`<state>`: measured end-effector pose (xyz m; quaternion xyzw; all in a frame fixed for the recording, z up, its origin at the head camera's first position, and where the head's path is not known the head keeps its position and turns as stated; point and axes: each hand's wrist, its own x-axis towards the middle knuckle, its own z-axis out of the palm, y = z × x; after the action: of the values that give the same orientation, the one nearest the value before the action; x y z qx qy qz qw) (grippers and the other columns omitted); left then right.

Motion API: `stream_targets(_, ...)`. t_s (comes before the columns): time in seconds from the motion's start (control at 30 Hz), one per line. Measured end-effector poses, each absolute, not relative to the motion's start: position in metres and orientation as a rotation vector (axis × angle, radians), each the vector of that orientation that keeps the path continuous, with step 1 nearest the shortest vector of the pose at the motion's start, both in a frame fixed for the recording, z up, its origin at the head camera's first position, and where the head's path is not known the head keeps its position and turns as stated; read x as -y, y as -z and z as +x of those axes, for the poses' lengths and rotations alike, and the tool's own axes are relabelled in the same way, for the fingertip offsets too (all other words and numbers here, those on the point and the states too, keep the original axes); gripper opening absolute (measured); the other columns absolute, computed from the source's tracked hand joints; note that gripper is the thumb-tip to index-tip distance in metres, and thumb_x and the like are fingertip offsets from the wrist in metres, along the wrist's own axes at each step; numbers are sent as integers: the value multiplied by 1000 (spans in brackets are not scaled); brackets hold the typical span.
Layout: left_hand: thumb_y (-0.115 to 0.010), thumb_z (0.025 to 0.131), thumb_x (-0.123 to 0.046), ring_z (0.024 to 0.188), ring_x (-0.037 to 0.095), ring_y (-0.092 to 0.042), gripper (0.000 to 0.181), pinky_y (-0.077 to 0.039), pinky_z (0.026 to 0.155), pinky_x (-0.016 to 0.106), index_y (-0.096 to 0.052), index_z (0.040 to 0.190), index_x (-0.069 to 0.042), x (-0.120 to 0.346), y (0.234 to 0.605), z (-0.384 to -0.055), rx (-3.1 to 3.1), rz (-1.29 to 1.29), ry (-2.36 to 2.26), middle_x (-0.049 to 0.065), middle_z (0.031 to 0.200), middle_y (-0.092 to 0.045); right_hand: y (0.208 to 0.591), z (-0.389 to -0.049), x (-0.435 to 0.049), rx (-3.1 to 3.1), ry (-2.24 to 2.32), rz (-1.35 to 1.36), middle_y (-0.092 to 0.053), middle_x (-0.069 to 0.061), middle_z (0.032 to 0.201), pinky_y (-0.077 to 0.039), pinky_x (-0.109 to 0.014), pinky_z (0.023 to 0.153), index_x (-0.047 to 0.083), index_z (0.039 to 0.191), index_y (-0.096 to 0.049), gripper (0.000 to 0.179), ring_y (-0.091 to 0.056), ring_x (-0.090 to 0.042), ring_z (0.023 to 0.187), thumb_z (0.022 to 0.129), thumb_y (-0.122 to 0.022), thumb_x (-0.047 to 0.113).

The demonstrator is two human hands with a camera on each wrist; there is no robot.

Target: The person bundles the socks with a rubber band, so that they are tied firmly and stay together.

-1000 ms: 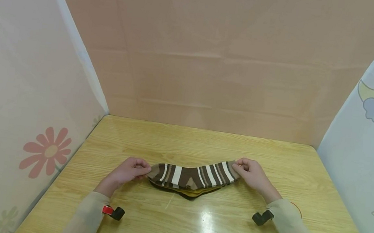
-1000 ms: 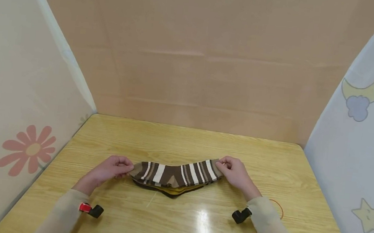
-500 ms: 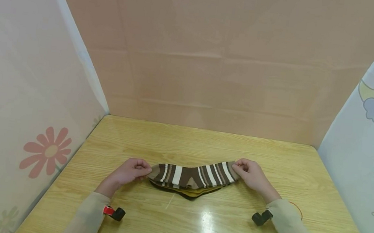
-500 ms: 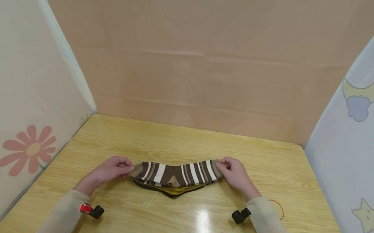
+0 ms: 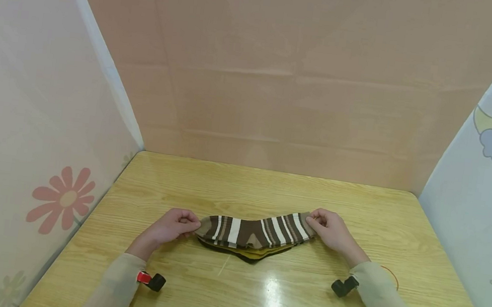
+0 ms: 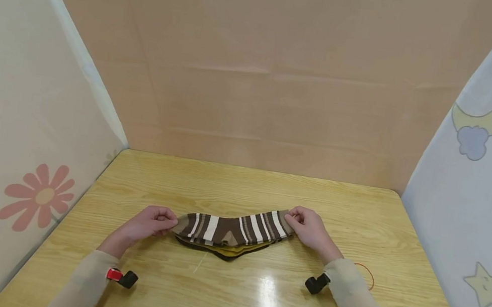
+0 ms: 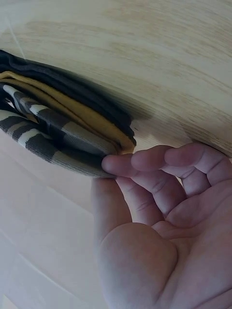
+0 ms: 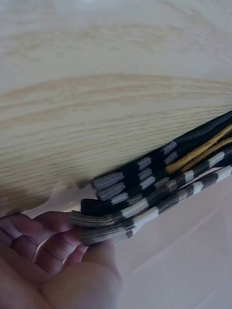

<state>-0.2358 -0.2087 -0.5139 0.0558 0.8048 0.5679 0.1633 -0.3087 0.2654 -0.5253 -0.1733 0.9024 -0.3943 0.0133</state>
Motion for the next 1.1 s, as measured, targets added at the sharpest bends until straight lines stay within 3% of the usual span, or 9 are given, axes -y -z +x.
stream_targets(0.83, -65, 106, -16, 79, 18, -62, 19, -52, 70, 31, -68, 111, 3, 203, 510, -232, -2342, 147, -1583, 10, 89, -70, 523, -311, -265, -2792, 1181, -569, -68, 0, 88, -48, -30, 72, 4, 107, -68, 19, -59, -14, 80, 107, -65, 23)
stream_targets(1.1, -65, 106, -13, 82, 21, -66, 17, -57, 74, 35, -67, 109, 4, 200, 516, -231, -2397, 169, -1575, 12, 92, -71, 522, -308, -264, -2824, 1132, -546, -68, -3, 97, -51, -37, 81, 6, 107, -68, 18, -59, -17, 89, 107, -64, 23)
